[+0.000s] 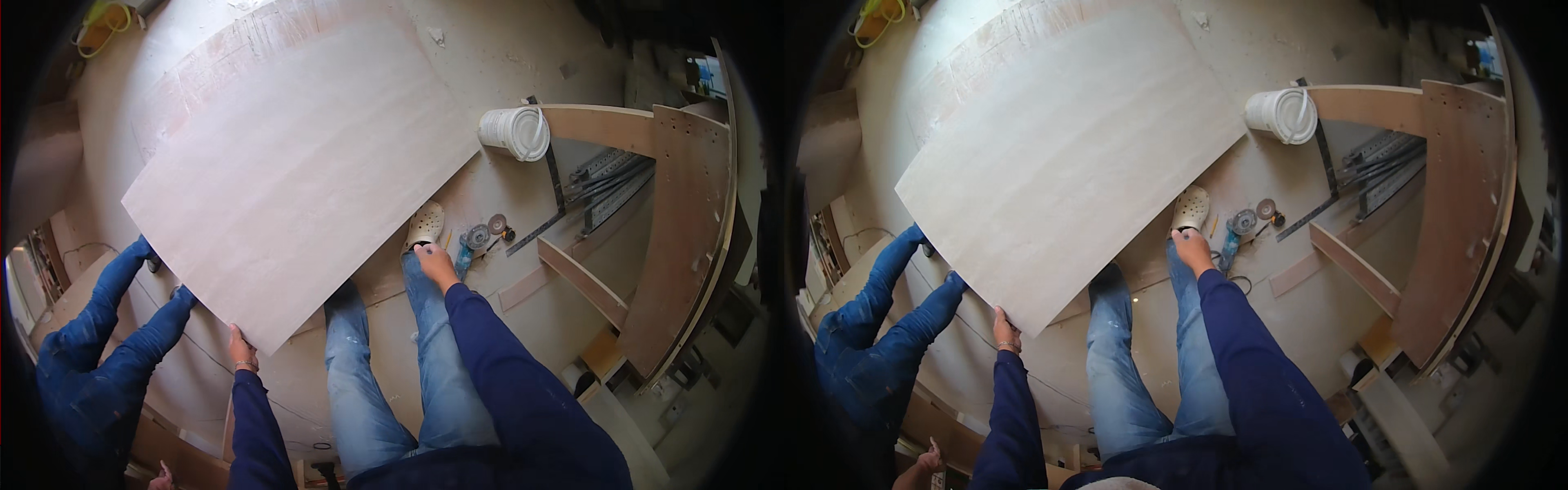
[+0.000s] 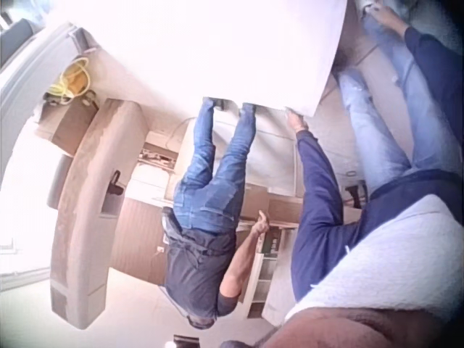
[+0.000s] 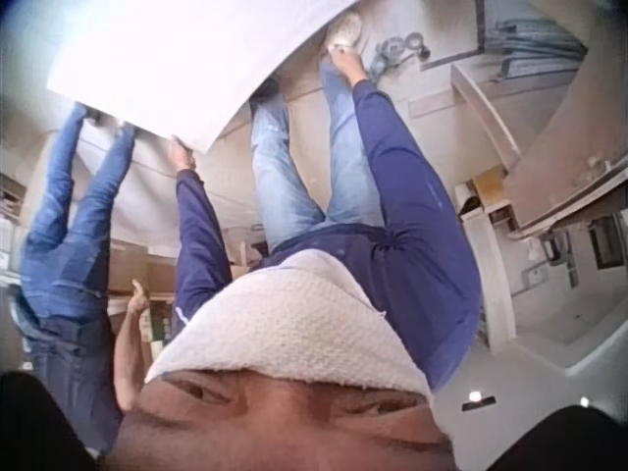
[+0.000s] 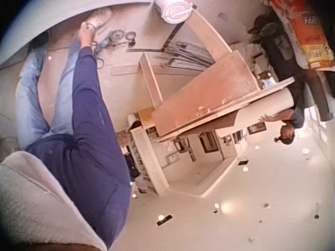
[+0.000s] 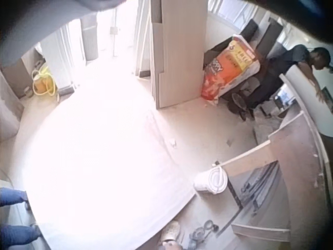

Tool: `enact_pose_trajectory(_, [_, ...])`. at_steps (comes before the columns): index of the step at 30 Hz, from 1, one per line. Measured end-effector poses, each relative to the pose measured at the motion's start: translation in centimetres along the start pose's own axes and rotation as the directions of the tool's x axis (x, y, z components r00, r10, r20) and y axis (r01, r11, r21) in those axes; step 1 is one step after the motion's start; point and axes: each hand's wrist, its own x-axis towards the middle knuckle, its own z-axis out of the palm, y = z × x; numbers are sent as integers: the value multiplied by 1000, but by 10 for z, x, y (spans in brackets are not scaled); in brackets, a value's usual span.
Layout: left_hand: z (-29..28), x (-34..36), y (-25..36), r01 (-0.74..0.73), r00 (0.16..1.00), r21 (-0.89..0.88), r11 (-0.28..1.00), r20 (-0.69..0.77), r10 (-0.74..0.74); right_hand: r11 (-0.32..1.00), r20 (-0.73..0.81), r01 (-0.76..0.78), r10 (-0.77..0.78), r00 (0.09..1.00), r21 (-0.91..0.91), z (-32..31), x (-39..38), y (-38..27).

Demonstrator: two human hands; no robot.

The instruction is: Cutting and measuring a large tile using an angle grinder and tape measure in a renovation setting.

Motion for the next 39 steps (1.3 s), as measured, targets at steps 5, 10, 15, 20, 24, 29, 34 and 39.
enact_pose_trajectory(5, [5,84,-33,36,999,-60,998,-8,-37,984,-41,5,-13,999,-177,-18,70,20])
enact_pose_trajectory(10, [20,159,-57,-6,1000,-85,996,-21,5,963,-125,61,-96,987,-263,-47,167,29])
enact_pose_trajectory(15, [22,202,-68,10,997,-88,996,-81,-17,961,-186,127,-175,967,-247,-55,232,11])
enact_pose_trajectory(20, [39,223,-62,5,999,-56,998,-52,-7,964,-172,232,-253,952,-132,-41,247,28])
enact_pose_trajectory(24, [70,237,-41,-61,998,-42,997,17,62,973,-108,182,-198,974,-144,-18,211,42])
enact_pose_trajectory(29, [69,277,15,-110,992,93,990,-56,115,988,71,59,-70,995,140,11,132,12])
enact_pose_trajectory(34, [76,319,37,-125,984,371,920,-69,161,935,269,-60,-39,962,349,-7,12,-53])
enact_pose_trajectory(39, [146,327,18,-178,940,523,833,-159,301,880,465,-115,-129,876,461,-2,-121,-84])
